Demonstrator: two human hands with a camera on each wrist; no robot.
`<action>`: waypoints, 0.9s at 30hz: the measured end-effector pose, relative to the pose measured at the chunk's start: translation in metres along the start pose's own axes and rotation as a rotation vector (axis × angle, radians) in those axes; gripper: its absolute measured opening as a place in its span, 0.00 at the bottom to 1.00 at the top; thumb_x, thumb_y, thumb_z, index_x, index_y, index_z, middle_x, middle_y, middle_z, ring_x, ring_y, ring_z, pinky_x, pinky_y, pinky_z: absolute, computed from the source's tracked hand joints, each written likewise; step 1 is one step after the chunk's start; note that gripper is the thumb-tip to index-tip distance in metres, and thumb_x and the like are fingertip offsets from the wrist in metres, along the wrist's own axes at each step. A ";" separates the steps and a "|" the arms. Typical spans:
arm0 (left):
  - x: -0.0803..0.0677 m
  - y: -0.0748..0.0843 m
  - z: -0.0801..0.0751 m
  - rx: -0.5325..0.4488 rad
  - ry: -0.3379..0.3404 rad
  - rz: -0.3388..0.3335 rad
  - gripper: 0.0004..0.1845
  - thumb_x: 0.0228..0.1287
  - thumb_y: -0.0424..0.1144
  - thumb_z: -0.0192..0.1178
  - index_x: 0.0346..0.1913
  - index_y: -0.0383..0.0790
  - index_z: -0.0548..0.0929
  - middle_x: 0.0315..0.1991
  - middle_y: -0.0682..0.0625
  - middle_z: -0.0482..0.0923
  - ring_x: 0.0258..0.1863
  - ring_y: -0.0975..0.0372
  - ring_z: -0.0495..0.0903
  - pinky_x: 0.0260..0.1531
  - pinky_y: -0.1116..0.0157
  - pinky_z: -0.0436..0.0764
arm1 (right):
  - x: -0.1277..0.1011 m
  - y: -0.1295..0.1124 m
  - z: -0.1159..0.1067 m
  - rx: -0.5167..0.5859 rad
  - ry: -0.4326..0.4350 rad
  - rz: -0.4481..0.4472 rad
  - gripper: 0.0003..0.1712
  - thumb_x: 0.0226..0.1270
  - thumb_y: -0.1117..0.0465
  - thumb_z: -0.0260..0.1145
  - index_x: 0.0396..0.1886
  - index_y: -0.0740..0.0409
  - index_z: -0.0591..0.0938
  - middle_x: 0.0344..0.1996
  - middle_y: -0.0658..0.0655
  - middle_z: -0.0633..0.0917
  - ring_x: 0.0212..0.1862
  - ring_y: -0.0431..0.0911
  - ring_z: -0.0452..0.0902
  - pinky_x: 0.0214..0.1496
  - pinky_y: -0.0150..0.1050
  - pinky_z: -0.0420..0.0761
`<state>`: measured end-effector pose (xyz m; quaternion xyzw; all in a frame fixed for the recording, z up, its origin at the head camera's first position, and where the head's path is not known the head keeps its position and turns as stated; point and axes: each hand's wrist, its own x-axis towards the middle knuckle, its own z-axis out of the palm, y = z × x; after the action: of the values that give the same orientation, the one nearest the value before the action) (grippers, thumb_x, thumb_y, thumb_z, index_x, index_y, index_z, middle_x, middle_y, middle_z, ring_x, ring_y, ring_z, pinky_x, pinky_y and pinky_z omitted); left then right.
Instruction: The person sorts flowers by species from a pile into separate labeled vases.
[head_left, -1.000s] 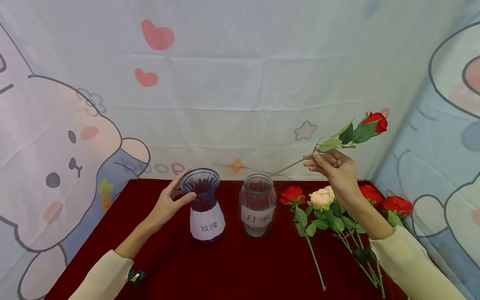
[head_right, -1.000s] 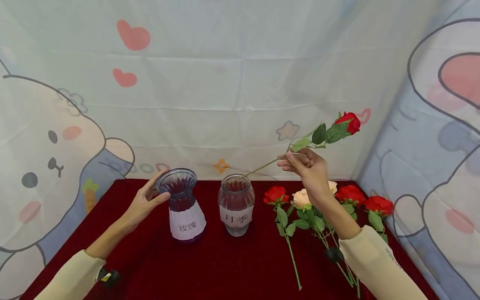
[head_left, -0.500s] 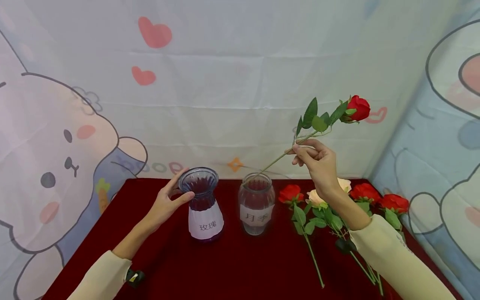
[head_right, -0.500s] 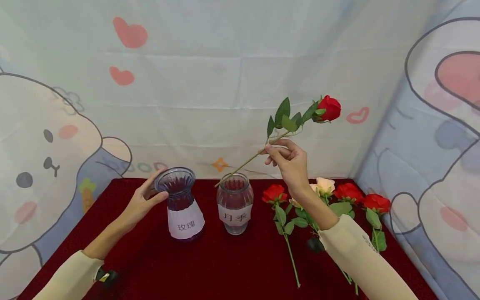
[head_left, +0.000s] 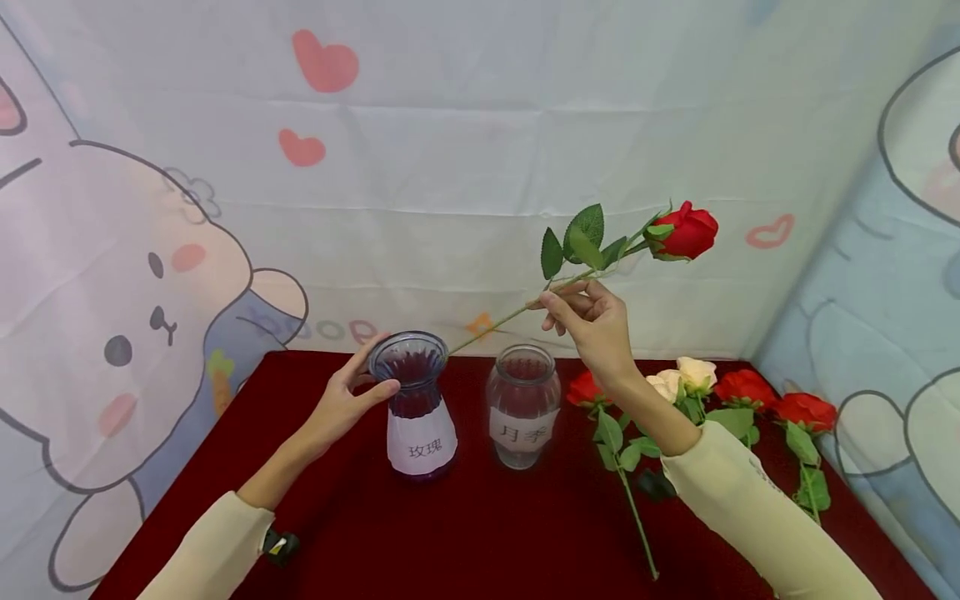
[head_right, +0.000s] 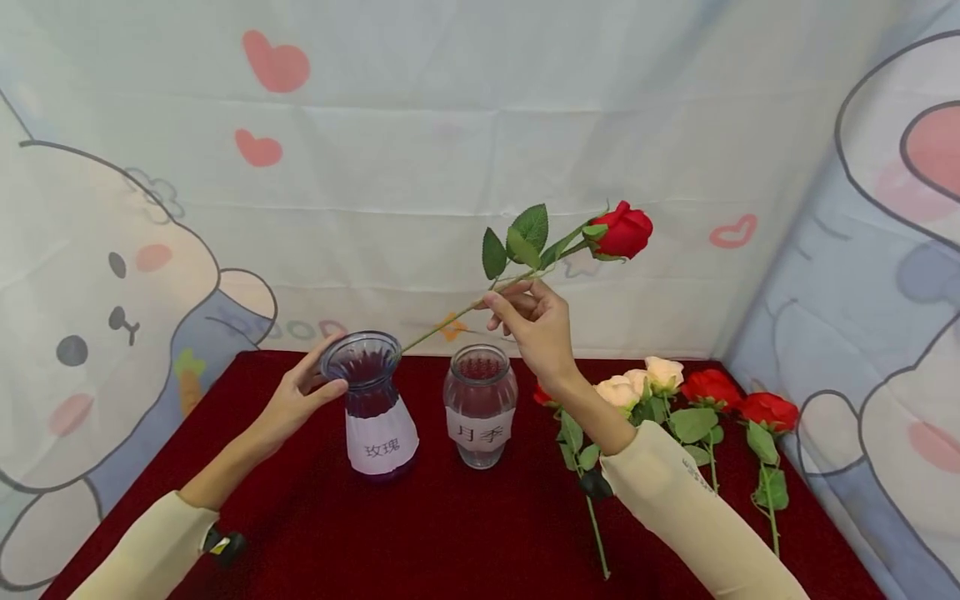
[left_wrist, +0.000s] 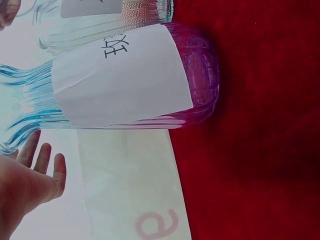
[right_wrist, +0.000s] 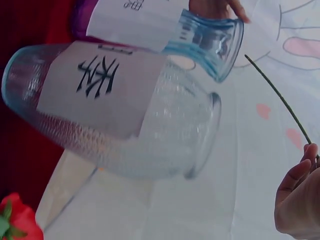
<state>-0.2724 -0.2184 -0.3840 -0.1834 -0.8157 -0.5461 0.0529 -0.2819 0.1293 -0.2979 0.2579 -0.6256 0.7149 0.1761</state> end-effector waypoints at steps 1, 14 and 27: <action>0.001 0.000 0.000 -0.002 -0.001 -0.001 0.38 0.74 0.41 0.60 0.81 0.59 0.57 0.75 0.41 0.66 0.63 0.43 0.73 0.60 0.40 0.75 | 0.000 0.001 0.003 0.004 -0.005 -0.003 0.03 0.73 0.67 0.66 0.38 0.56 0.81 0.32 0.43 0.92 0.26 0.38 0.80 0.33 0.30 0.76; 0.002 -0.003 -0.001 0.014 0.007 0.022 0.38 0.73 0.40 0.60 0.81 0.55 0.58 0.74 0.41 0.69 0.61 0.45 0.75 0.61 0.40 0.74 | -0.007 0.024 0.046 -0.163 -0.076 -0.080 0.06 0.70 0.70 0.67 0.43 0.69 0.81 0.30 0.40 0.91 0.27 0.38 0.81 0.32 0.29 0.74; 0.003 0.000 0.001 0.039 0.011 0.013 0.37 0.73 0.41 0.61 0.81 0.55 0.58 0.72 0.40 0.70 0.60 0.47 0.75 0.61 0.39 0.74 | -0.022 0.039 0.074 -0.383 -0.104 -0.064 0.12 0.65 0.62 0.74 0.47 0.61 0.89 0.30 0.59 0.90 0.28 0.47 0.84 0.27 0.29 0.72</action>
<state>-0.2746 -0.2171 -0.3831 -0.1849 -0.8247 -0.5306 0.0645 -0.2758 0.0523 -0.3355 0.2758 -0.7499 0.5627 0.2121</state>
